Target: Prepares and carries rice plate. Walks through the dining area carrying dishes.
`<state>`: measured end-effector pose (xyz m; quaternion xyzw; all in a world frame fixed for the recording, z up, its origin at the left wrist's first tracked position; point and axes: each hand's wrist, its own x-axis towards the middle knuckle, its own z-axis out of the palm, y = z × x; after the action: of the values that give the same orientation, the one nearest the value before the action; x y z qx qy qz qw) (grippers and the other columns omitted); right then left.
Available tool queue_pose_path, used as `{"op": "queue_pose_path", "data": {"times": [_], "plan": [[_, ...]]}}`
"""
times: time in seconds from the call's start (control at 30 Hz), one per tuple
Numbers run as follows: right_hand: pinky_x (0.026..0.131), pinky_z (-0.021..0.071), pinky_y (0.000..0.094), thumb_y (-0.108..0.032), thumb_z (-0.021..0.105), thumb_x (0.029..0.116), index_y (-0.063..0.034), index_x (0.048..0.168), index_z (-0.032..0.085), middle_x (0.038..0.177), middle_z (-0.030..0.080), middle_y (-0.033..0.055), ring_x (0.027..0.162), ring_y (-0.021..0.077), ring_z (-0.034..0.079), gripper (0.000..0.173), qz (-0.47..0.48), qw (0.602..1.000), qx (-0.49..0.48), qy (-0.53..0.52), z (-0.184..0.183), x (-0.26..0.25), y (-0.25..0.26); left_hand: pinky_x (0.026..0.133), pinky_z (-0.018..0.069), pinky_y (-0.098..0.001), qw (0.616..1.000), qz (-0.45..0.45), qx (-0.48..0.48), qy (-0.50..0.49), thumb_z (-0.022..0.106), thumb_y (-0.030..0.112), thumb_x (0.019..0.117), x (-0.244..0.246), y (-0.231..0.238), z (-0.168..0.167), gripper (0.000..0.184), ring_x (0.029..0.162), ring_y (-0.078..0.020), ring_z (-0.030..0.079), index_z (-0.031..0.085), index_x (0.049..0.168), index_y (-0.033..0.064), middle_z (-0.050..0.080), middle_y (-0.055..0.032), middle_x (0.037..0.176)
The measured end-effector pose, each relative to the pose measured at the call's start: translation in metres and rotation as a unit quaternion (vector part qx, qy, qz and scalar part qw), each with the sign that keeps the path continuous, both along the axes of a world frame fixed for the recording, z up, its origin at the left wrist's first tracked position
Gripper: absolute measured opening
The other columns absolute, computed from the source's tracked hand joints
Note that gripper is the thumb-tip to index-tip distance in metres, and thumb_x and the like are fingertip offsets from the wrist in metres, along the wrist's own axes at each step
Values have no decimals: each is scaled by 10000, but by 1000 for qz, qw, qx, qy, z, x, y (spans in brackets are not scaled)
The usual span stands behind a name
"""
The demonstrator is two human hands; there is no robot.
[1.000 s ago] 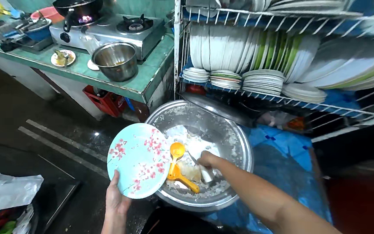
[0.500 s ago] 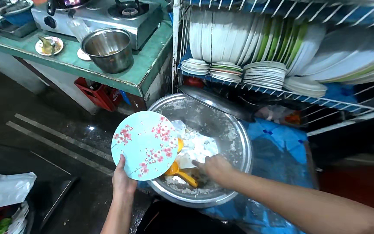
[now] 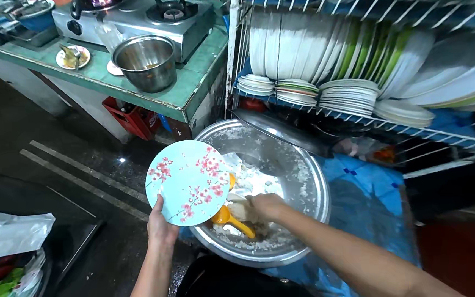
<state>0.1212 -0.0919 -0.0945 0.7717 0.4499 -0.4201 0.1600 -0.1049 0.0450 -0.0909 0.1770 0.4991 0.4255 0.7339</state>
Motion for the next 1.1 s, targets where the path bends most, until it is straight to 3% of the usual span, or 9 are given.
{"op": "queue_pose_path", "data": {"times": [0.1, 0.3, 0.47, 0.53, 0.63, 0.73, 0.83, 0.93, 1.1], "plan": [[978, 484, 631, -129, 432, 1086, -182, 1545, 471, 1271, 668, 243, 1183, 453, 637, 464, 83, 995, -21, -48, 31, 2, -11, 759, 633, -423, 1000, 3, -3, -3, 360, 303, 1118, 2, 1, 2, 343, 904, -221, 732, 532, 1301, 69, 705, -130, 1033], [930, 520, 600, 18, 416, 1050, -5, 1556, 350, 1206, 651, 300, 1126, 481, 652, 511, 145, 984, -79, -63, 25, -31, -19, 767, 628, -420, 1000, 12, -8, 5, 369, 289, 1116, 2, 2, -3, 332, 909, -223, 726, 525, 1308, 66, 696, -134, 1041], [935, 522, 619, -50, 449, 1058, 27, 1530, 357, 1234, 638, 310, 1146, 487, 647, 488, 98, 991, -75, -59, 1, -35, -7, 762, 628, -421, 1000, 22, -7, 1, 374, 287, 1116, 3, 2, -6, 332, 900, -220, 726, 530, 1305, 63, 697, -138, 1035], [956, 512, 621, -54, 480, 1045, -10, 1540, 370, 1254, 641, 296, 1168, 481, 640, 509, 82, 993, -60, -52, -9, -29, -3, 770, 627, -426, 1000, 27, -6, -9, 367, 291, 1117, 3, 2, -7, 337, 910, -224, 724, 529, 1305, 62, 695, -140, 1040], [991, 481, 648, -221, 489, 1071, -95, 1501, 490, 1296, 649, 268, 1210, 469, 625, 448, 31, 999, -14, -35, -7, -7, 1, 777, 629, -439, 999, 23, -5, -27, 345, 301, 1121, 1, 4, -5, 354, 923, -231, 725, 521, 1307, 57, 694, -141, 1054], [1013, 475, 613, -376, 537, 1061, -31, 1345, 594, 1259, 662, 248, 1216, 431, 623, 451, -58, 996, 64, -19, 2, -1, 8, 764, 634, -439, 999, 24, -16, -41, 329, 300, 1124, 0, 0, -1, 353, 911, -229, 730, 516, 1307, 63, 699, -136, 1043], [1023, 481, 595, -463, 521, 1051, 34, 1265, 628, 1282, 640, 262, 1236, 417, 611, 551, -119, 989, 88, 29, -18, -17, 33, 758, 639, -442, 998, 20, -20, -59, 306, 311, 1127, -5, -12, 3, 370, 911, -234, 738, 515, 1297, 58, 708, -140, 1035], [1019, 491, 588, -473, 535, 1037, 24, 1274, 626, 1312, 639, 236, 1250, 388, 612, 558, -195, 975, 92, 60, -51, -34, 56, 738, 643, -441, 998, 20, -34, -53, 305, 320, 1127, -10, -27, 10, 372, 885, -229, 743, 526, 1281, 64, 716, -126, 1015], [992, 506, 590, -351, 648, 956, 11, 1268, 642, 1328, 640, 224, 1241, 377, 621, 478, -229, 969, 75, 59, -64, -32, 68, 707, 651, -425, 997, 9, -45, -58, 275, 333, 1132, -14, -41, 17, 388, 838, -214, 755, 545, 1242, 77, 738, -102, 961]]}}
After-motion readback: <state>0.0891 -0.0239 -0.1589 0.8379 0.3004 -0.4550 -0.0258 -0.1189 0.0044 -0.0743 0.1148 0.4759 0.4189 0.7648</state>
